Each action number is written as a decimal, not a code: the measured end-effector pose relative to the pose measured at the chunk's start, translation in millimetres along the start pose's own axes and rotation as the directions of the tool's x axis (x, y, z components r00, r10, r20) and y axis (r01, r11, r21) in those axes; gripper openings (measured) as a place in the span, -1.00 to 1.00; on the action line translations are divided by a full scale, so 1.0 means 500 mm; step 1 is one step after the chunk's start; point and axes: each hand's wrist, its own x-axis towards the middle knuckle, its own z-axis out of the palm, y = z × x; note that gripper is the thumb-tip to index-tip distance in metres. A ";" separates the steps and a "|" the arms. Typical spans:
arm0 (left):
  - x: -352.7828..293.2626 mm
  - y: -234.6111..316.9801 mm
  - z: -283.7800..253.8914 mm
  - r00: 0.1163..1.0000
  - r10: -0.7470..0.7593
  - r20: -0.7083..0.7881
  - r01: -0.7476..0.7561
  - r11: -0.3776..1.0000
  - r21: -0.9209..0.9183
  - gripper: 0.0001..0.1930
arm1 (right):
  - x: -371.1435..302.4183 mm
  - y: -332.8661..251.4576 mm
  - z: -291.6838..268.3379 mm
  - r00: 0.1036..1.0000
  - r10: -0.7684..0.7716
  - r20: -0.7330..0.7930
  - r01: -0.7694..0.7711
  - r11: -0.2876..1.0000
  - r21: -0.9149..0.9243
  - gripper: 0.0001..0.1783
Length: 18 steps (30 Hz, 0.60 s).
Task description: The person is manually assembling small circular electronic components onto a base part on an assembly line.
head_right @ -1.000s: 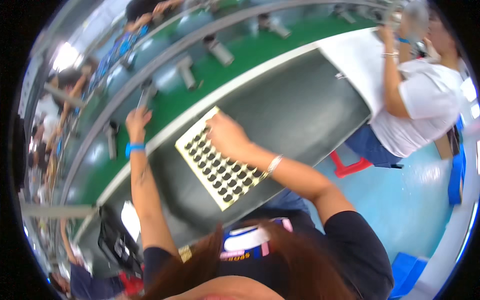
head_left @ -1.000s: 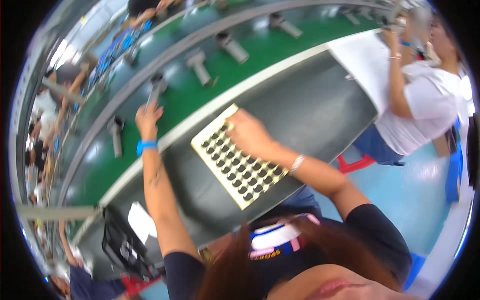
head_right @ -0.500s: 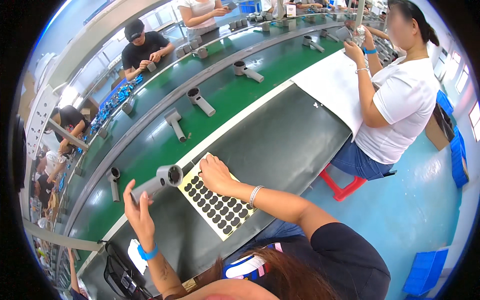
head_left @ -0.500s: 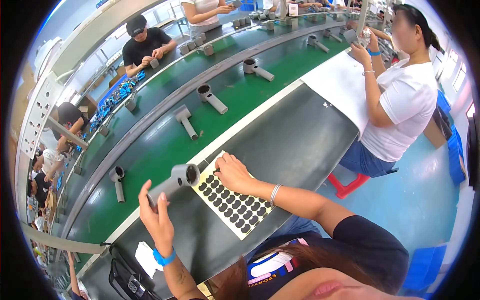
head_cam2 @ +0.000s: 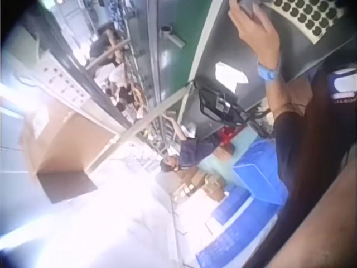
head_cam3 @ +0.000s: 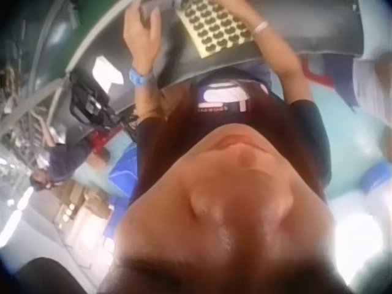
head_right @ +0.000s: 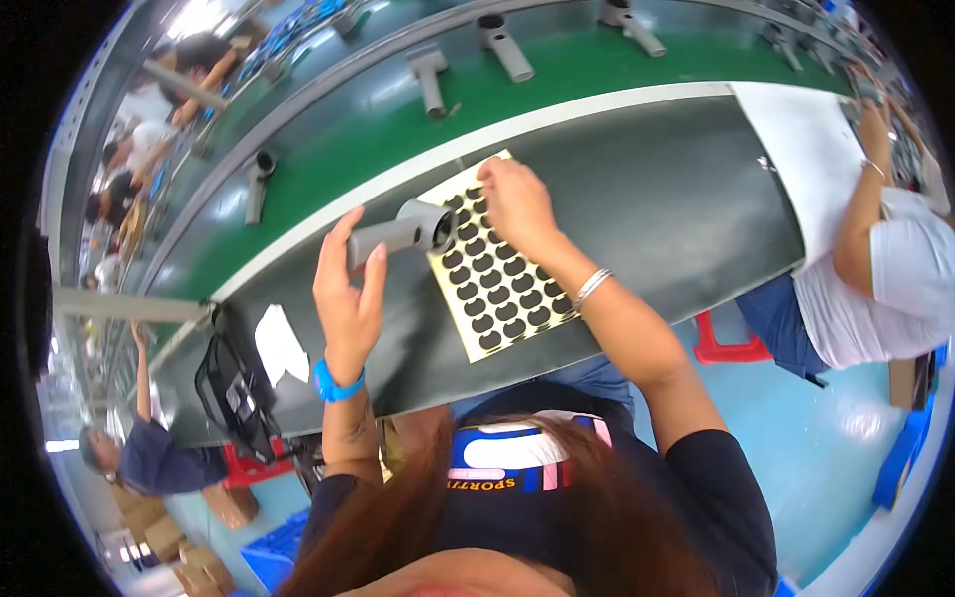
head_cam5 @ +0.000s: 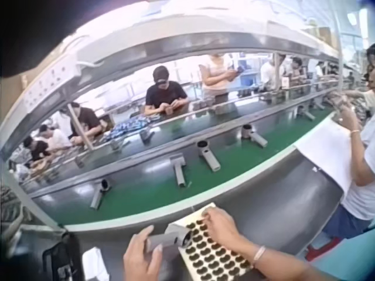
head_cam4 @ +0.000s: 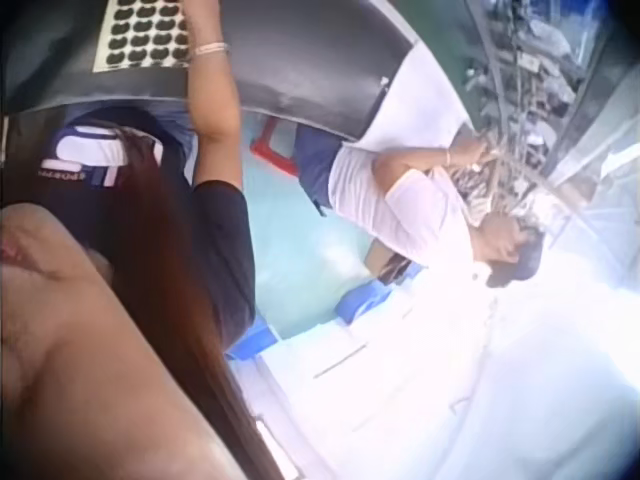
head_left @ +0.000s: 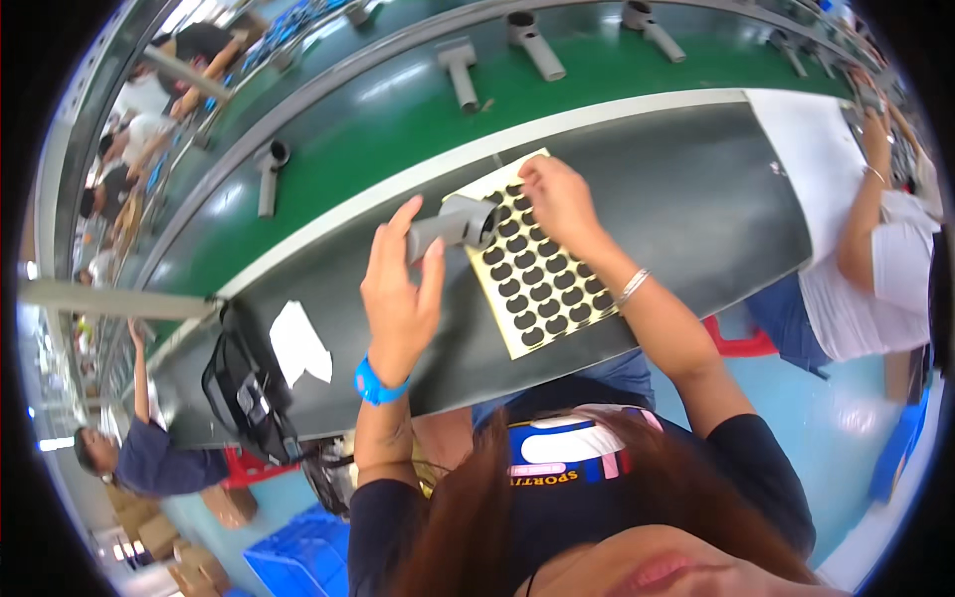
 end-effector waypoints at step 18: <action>-0.029 0.017 0.031 0.998 0.045 -0.043 -0.057 0.942 -0.332 -0.59 | -0.045 -0.115 -0.188 0.995 0.046 0.088 -0.094 0.713 0.695 -0.77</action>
